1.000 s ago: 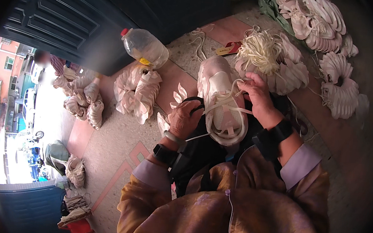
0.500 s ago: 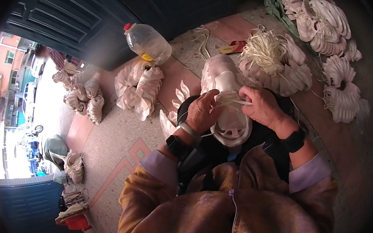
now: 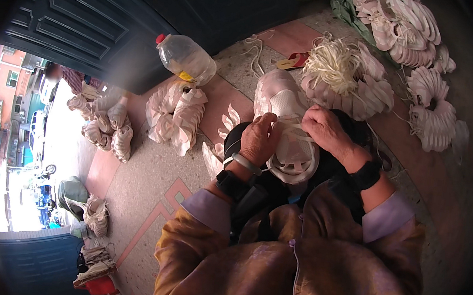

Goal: Lacing a shoe in a shoe manufacturing environment.

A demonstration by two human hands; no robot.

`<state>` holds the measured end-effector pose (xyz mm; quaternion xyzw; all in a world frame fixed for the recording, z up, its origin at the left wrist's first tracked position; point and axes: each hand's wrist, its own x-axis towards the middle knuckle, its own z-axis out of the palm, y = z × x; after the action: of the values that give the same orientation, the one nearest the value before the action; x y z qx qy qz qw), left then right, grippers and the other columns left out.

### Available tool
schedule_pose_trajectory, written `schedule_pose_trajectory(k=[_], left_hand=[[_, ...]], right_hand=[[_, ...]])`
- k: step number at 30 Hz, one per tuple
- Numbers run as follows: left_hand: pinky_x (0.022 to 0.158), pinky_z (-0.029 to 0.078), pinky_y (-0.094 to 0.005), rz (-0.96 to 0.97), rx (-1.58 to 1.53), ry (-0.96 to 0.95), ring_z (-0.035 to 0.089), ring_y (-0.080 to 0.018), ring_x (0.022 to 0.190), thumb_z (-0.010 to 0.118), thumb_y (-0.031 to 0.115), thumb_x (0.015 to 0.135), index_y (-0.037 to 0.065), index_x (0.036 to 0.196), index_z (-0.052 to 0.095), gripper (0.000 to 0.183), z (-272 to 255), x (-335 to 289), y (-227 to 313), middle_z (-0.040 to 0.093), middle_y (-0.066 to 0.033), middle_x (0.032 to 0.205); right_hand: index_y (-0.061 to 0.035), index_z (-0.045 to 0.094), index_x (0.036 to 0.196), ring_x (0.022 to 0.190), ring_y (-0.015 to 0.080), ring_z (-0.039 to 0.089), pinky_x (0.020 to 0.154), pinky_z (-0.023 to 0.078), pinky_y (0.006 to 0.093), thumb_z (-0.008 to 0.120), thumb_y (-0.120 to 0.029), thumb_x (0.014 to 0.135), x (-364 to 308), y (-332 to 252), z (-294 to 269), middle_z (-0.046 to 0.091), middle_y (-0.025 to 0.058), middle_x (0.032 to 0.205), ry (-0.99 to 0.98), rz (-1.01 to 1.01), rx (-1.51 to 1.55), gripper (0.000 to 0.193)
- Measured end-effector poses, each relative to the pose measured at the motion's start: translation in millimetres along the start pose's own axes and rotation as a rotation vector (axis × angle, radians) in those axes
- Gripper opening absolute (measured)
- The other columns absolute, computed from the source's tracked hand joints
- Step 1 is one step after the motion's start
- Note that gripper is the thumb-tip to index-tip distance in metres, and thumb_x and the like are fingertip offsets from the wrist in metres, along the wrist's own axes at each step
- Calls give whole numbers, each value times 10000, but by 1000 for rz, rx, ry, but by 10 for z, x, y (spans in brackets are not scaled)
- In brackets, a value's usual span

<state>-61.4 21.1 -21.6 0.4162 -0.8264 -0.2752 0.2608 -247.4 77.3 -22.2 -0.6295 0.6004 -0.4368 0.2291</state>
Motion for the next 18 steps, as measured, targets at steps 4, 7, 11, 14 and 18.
schedule_pose_trajectory(k=[4,7,11,14,18], left_hand=[[550,458,-336,-17,-24,-18,577,-225,586,611,123,754,47,872,561,149,7,17,41,562,-98,653],[630,462,-424,-12,30,-31,582,-349,735,558,126,763,54,859,529,123,23,51,38,571,-163,810],[630,445,-419,52,94,55,573,-342,710,549,45,724,30,825,509,110,102,100,91,552,-159,747],[643,447,-457,26,92,29,570,-378,744,529,62,741,36,851,488,119,116,114,115,556,-183,813],[646,438,-494,-9,-16,67,569,-412,747,508,68,770,36,854,465,100,139,95,21,567,-223,815]], right_hand=[[13,494,646,561,207,482,561,391,315,518,-104,743,-31,132,3,493,115,624,-127,154,69,154],[21,475,651,548,136,406,541,357,306,498,-96,749,-42,98,-6,433,95,602,-117,477,204,154],[19,463,623,551,118,382,535,344,288,482,-90,748,-30,100,-25,421,61,596,-134,285,144,167],[15,456,606,553,123,391,533,336,286,489,-93,745,-10,132,-48,428,45,599,-155,277,212,179],[15,462,601,584,101,395,538,327,287,491,-109,769,34,169,-95,422,36,602,-238,292,331,211]])
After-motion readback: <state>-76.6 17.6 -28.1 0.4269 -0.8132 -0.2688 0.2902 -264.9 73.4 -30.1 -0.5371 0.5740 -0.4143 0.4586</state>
